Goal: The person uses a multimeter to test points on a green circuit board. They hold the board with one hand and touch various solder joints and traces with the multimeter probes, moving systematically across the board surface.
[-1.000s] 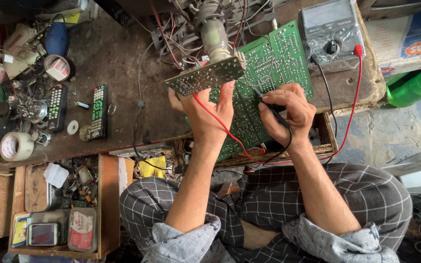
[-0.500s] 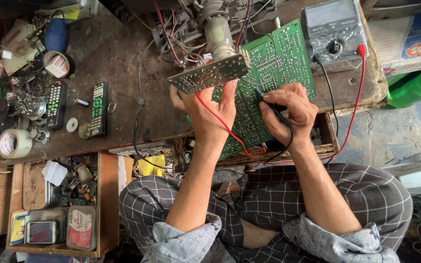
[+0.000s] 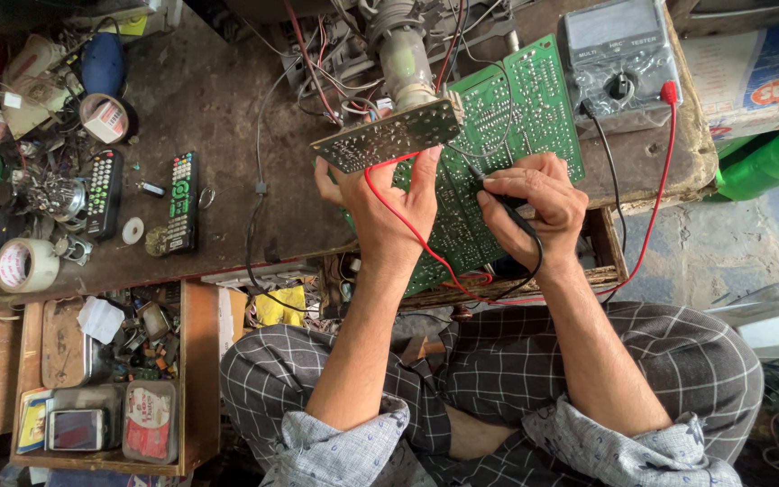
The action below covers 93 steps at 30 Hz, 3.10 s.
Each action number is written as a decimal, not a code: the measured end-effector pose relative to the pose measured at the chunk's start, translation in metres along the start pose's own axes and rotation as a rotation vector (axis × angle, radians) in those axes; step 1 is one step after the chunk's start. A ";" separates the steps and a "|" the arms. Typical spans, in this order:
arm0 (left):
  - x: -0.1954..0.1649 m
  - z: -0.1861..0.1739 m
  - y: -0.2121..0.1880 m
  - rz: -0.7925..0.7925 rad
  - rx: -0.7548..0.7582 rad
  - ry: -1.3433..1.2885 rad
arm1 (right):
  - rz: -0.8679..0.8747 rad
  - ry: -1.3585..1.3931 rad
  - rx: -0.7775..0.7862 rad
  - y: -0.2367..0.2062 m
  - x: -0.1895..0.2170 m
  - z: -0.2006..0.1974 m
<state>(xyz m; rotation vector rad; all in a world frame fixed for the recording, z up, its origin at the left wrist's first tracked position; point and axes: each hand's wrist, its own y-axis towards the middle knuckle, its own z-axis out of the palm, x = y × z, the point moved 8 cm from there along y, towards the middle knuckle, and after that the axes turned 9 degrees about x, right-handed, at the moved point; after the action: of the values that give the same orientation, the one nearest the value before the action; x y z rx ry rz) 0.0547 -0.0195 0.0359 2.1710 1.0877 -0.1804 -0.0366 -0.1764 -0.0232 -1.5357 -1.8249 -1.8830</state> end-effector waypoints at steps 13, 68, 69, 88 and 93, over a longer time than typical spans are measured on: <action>-0.001 -0.013 0.002 0.067 0.050 -0.110 | 0.056 0.139 -0.035 -0.006 -0.012 -0.003; 0.000 0.012 0.011 0.129 0.150 -0.133 | 0.049 -0.088 0.041 0.005 -0.019 -0.006; 0.002 0.012 0.011 0.115 0.161 -0.138 | 0.052 -0.087 0.048 0.005 -0.018 -0.005; 0.005 -0.003 0.009 0.106 0.067 -0.163 | 0.142 0.162 -0.040 0.002 -0.027 -0.008; 0.009 0.003 0.011 0.059 0.061 -0.148 | 0.088 0.153 -0.028 0.003 -0.023 -0.010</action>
<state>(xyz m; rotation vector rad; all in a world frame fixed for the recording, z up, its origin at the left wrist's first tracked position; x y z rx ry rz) 0.0686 -0.0200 0.0360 2.2030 0.9451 -0.3456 -0.0285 -0.1974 -0.0344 -1.4122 -1.6460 -1.9350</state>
